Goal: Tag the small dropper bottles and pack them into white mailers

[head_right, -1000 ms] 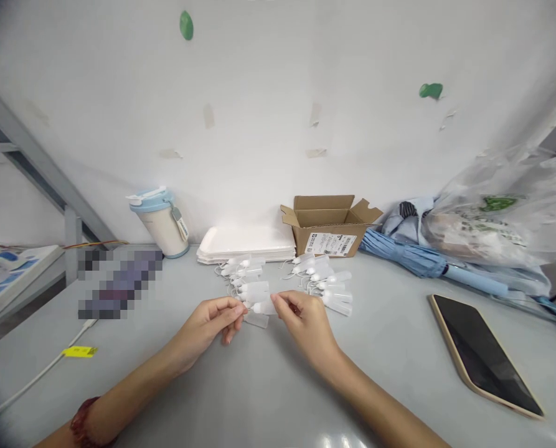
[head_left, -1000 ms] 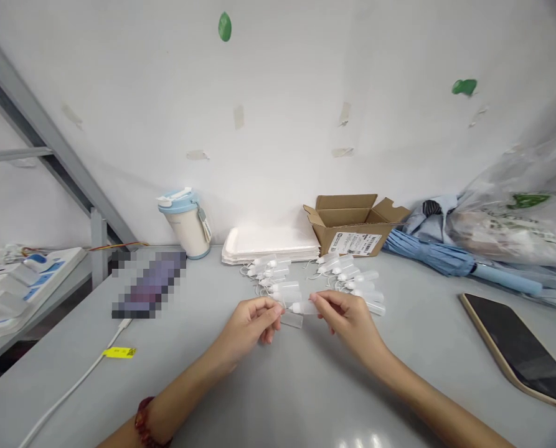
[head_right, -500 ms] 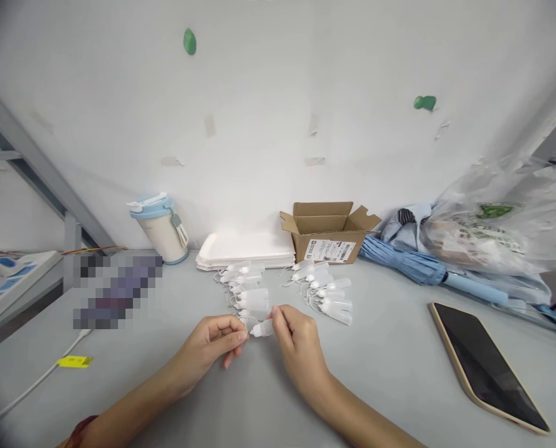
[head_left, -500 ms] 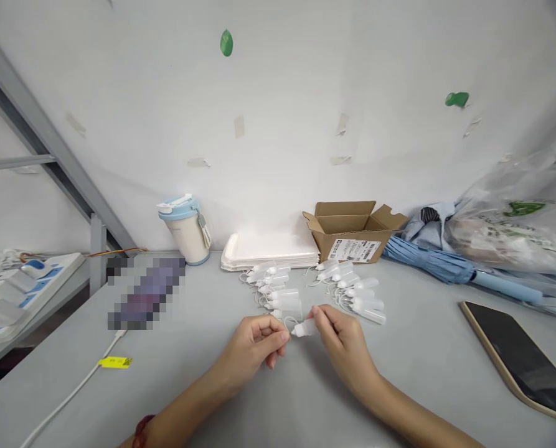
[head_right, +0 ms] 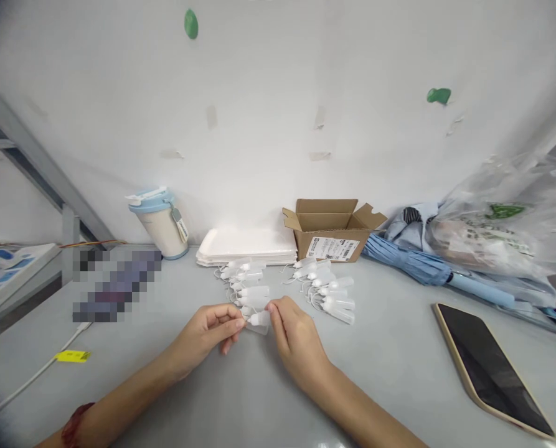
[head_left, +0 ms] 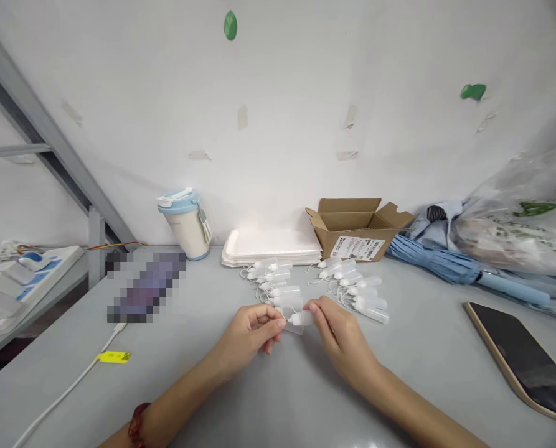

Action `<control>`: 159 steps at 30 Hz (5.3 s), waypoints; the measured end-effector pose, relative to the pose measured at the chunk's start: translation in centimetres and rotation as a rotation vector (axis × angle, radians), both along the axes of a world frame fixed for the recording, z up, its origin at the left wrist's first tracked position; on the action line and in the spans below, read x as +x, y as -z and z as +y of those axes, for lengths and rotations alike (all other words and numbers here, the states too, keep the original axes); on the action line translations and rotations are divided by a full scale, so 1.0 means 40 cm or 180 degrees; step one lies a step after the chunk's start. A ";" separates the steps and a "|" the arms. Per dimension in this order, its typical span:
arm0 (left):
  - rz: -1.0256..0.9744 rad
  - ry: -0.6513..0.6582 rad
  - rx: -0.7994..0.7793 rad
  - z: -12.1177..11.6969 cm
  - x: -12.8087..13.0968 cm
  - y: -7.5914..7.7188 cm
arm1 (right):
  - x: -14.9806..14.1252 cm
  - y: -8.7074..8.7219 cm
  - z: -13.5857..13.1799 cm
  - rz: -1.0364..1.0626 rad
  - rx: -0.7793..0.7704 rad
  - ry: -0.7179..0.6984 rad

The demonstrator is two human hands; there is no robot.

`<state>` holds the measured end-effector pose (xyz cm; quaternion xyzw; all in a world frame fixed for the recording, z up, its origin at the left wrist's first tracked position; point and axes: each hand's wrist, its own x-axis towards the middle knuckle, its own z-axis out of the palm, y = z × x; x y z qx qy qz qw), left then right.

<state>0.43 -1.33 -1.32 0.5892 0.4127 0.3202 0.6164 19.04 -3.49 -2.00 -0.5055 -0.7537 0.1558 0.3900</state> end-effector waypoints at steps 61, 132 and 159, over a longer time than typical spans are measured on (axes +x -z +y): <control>-0.0019 -0.1585 0.0705 0.083 -0.027 0.042 | 0.178 0.052 0.215 -0.2616 0.0697 0.0781; -0.0629 -0.0068 -0.0768 0.011 -0.010 -0.018 | 0.019 -0.045 -0.005 0.0212 -0.0208 -0.0026; -0.0527 -0.0197 -0.0362 -0.010 -0.007 -0.016 | 0.017 -0.013 -0.021 -0.0672 0.0827 -0.0281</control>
